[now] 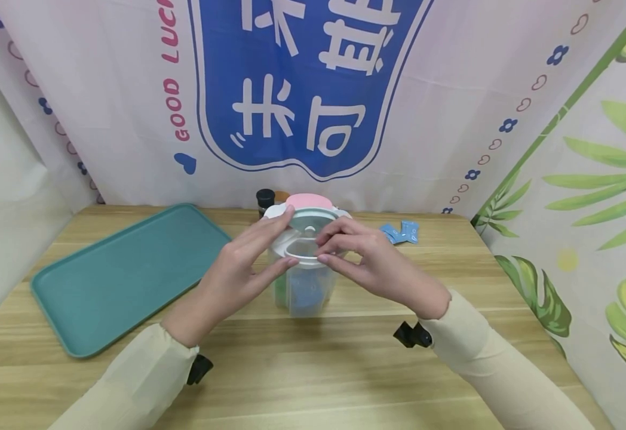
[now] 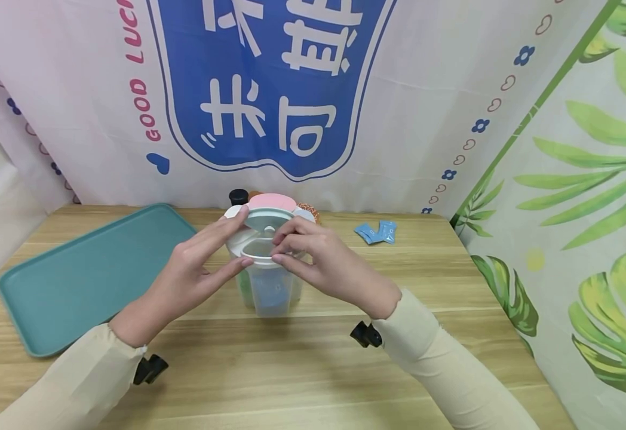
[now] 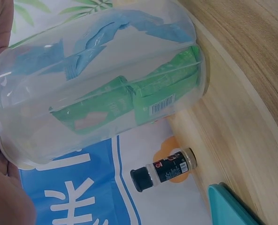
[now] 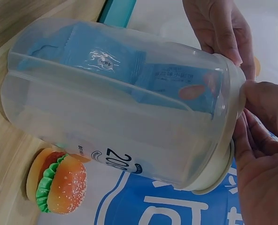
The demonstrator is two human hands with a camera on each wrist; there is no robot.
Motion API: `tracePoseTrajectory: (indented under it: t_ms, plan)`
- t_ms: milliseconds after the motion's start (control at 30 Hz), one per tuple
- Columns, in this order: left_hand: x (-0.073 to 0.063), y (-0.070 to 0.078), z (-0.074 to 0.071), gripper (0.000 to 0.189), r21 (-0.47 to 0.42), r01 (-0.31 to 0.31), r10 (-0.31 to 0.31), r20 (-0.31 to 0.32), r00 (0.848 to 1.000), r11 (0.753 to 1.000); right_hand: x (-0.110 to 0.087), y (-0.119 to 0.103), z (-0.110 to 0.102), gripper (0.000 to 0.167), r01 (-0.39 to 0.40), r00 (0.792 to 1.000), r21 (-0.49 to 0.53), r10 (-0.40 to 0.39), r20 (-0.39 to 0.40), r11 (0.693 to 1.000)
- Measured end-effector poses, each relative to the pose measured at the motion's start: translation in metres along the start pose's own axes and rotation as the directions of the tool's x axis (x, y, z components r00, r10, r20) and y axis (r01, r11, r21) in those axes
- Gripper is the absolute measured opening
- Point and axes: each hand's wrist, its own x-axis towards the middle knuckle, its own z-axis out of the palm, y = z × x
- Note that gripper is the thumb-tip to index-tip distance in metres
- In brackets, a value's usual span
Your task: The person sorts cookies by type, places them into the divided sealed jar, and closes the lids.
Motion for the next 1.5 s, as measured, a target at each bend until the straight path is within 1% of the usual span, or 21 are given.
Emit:
tracePoseTrajectory:
  t_ms: [433,567,633,700,767,800,833,867,933,1000,1033,1100,1167,1233,1300,1367,1400,1467,1500]
  plan:
    - [0.001,0.001,0.000,0.079,0.011,0.016,-0.016,0.009,1.000,1.000,-0.001,0.001,-0.001,0.009,0.000,1.000,0.024,0.000,-0.001,1.000]
    - [0.000,0.002,0.000,0.080,0.013,0.038,-0.038,0.020,0.999,0.999,-0.003,0.002,-0.005,0.013,-0.011,1.000,0.105,0.014,-0.021,0.994]
    - [0.000,0.002,0.000,0.081,0.008,0.046,-0.046,0.026,0.999,0.999,-0.004,0.006,-0.008,0.014,-0.008,0.998,0.166,0.018,-0.061,0.986]
    - [0.001,0.002,0.000,0.081,0.002,0.050,-0.050,0.029,0.998,0.999,-0.006,0.012,-0.011,0.014,0.006,0.991,0.230,0.024,-0.129,0.973]
    - [0.001,0.002,0.000,0.081,-0.002,0.049,-0.049,0.027,0.998,0.999,-0.010,0.021,-0.015,0.013,0.015,0.975,0.298,0.053,-0.217,0.954]
    - [0.001,0.002,0.000,0.082,-0.002,0.046,-0.046,0.025,0.999,0.999,-0.011,0.026,-0.017,0.012,0.017,0.960,0.320,0.074,-0.270,0.947]
    - [0.001,0.002,0.000,0.082,-0.002,0.045,-0.045,0.024,0.999,0.999,-0.013,0.032,-0.019,0.011,0.011,0.941,0.335,0.104,-0.322,0.942]
    - [0.001,0.002,0.000,0.082,0.000,0.043,-0.043,0.023,0.999,0.999,-0.015,0.038,-0.021,0.010,-0.003,0.918,0.345,0.140,-0.372,0.939]
    - [0.001,0.002,0.000,0.082,0.001,0.041,-0.041,0.022,0.999,0.999,-0.018,0.052,-0.026,0.011,-0.050,0.864,0.363,0.223,-0.452,0.930]
    - [0.001,0.001,0.000,0.081,-0.001,0.038,-0.038,0.021,0.999,0.999,-0.023,0.068,-0.030,0.017,-0.118,0.812,0.363,0.300,-0.500,0.924]
    - [0.001,0.001,0.000,0.081,-0.003,0.037,-0.037,0.020,0.999,0.999,-0.025,0.076,-0.032,0.020,-0.158,0.793,0.367,0.340,-0.506,0.916]
    - [0.000,0.001,0.000,0.081,-0.005,0.033,-0.033,0.017,0.999,0.999,-0.031,0.094,-0.035,0.025,-0.238,0.764,0.385,0.417,-0.493,0.892]
    - [0.000,0.000,0.000,0.080,-0.006,0.029,-0.029,0.013,0.999,1.000,-0.038,0.112,-0.036,0.029,-0.343,0.746,0.360,0.485,-0.457,0.867]
    - [0.000,0.000,0.000,0.080,-0.008,0.027,-0.027,0.011,1.000,1.000,-0.047,0.130,-0.036,0.032,-0.460,0.728,0.299,0.548,-0.411,0.836]
    - [0.000,0.001,0.000,0.080,-0.011,0.025,-0.025,0.010,1.000,1.000,-0.055,0.146,-0.035,0.032,-0.566,0.713,0.195,0.594,-0.372,0.801]
    - [0.000,0.001,0.000,0.080,-0.015,0.023,-0.022,0.010,1.000,1.000,-0.063,0.160,-0.033,0.031,-0.639,0.705,0.092,0.629,-0.329,0.764]
    - [0.000,0.001,0.000,0.081,-0.016,0.022,-0.022,0.010,1.000,1.000,-0.066,0.167,-0.032,0.030,-0.658,0.704,0.055,0.640,-0.307,0.751]
    - [0.001,0.001,-0.001,0.081,-0.016,0.023,-0.023,0.014,1.000,1.000,-0.072,0.178,-0.029,0.030,-0.681,0.707,-0.001,0.656,-0.264,0.733]
    - [0.001,0.001,-0.001,0.081,-0.015,0.022,-0.022,0.014,1.000,1.000,-0.074,0.183,-0.027,0.031,-0.685,0.710,-0.016,0.662,-0.239,0.729]
